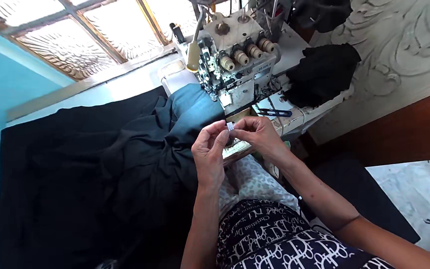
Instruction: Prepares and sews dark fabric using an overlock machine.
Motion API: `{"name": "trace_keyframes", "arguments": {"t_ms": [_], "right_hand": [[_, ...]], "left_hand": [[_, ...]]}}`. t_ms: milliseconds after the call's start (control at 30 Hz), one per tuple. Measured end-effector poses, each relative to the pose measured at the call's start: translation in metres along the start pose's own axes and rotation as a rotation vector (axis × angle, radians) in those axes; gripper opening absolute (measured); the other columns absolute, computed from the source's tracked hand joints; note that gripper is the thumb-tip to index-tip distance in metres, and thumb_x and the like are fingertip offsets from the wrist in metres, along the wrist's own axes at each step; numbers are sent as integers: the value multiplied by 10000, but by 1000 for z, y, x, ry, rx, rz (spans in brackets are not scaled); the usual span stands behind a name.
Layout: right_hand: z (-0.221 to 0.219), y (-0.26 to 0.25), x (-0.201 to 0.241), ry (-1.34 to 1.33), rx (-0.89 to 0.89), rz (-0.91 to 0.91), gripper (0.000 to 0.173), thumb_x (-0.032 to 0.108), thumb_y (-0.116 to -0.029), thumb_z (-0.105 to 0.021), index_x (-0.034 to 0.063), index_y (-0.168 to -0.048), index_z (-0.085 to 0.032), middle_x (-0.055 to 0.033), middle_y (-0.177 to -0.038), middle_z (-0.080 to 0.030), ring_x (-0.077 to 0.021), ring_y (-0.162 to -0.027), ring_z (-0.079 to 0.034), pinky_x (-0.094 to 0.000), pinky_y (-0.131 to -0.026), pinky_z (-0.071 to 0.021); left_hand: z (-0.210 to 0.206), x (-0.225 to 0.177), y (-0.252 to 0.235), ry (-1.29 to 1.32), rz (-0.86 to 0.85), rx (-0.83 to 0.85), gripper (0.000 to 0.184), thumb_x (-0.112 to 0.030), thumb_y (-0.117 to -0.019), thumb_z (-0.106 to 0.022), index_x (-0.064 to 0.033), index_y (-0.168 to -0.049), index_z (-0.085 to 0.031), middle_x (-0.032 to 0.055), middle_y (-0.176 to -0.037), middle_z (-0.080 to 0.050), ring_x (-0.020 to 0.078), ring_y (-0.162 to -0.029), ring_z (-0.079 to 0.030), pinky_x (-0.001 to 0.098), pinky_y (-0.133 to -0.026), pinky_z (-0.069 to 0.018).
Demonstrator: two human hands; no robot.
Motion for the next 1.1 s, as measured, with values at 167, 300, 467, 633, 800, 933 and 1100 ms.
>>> {"name": "trace_keyframes", "arguments": {"t_ms": [167, 300, 467, 633, 800, 933, 1100], "right_hand": [[-12, 1, -3, 66, 0, -5, 29, 51, -943, -703, 22, -939, -702, -55, -786, -674, -88, -612, -603, -217, -540, -508], [-19, 0, -2, 126, 40, 58, 48, 53, -954, -673, 29, -952, -715, -46, -843, -705, -88, -702, -650, -242, -640, -549], [4, -24, -26, 285, -133, 116, 187, 119, -968, -630, 12, -1088, -726, -118, -1086, -722, -206, -1004, -688, -425, -888, -554], [-7, -44, -77, 129, -17, -93, 475, 161, -966, -694, -15, -1384, -550, -192, -1289, -661, -257, -1122, -688, -440, -978, -559], [-15, -29, -73, 73, 77, -149, 292, 101, -1005, -641, 13, -1280, -601, -151, -1012, -718, -240, -853, -692, -440, -787, -572], [-10, -19, -69, -2, 73, -173, 129, 93, -968, -699, -4, -1052, -685, -94, -865, -695, -117, -711, -630, -309, -697, -541], [-10, -1, -80, -86, 17, -267, 125, 76, -948, -721, -4, -1042, -703, -53, -856, -703, -59, -725, -626, -263, -730, -540]], "left_hand": [[3, 4, 2, 44, -14, -81, 128, -1, -965, -631, -98, -978, -713, -37, -930, -720, 70, -851, -693, 267, -822, -598], [5, -3, 1, -98, -92, -16, 125, -16, -1006, -563, -101, -1019, -653, -44, -989, -671, 60, -911, -665, 256, -843, -580], [21, -33, -24, -465, -305, 96, 75, -57, -1027, -558, -41, -1080, -609, -39, -973, -635, 18, -878, -639, 226, -827, -562], [11, -24, -76, -973, -315, 249, 174, -71, -1010, -581, 42, -1035, -710, 176, -1028, -693, 234, -982, -650, 380, -894, -510], [5, -9, -81, -1152, -432, 401, 155, -75, -1025, -575, 7, -1061, -701, 189, -1050, -671, 339, -1015, -635, 474, -911, -496], [12, -8, -79, -1149, -466, 352, 145, -109, -1019, -608, -16, -1068, -708, 160, -1025, -673, 282, -967, -637, 423, -872, -498], [16, -1, -81, -1085, -473, 285, 145, -130, -1012, -632, -27, -1075, -712, 135, -1029, -676, 221, -951, -633, 349, -860, -498]]}}
Point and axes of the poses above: each hand's wrist, its own y-axis away from the middle knuckle, its own z-axis out of the back of the hand, x = y × z, the point moved 6 cm from there along -y, towards the middle knuckle
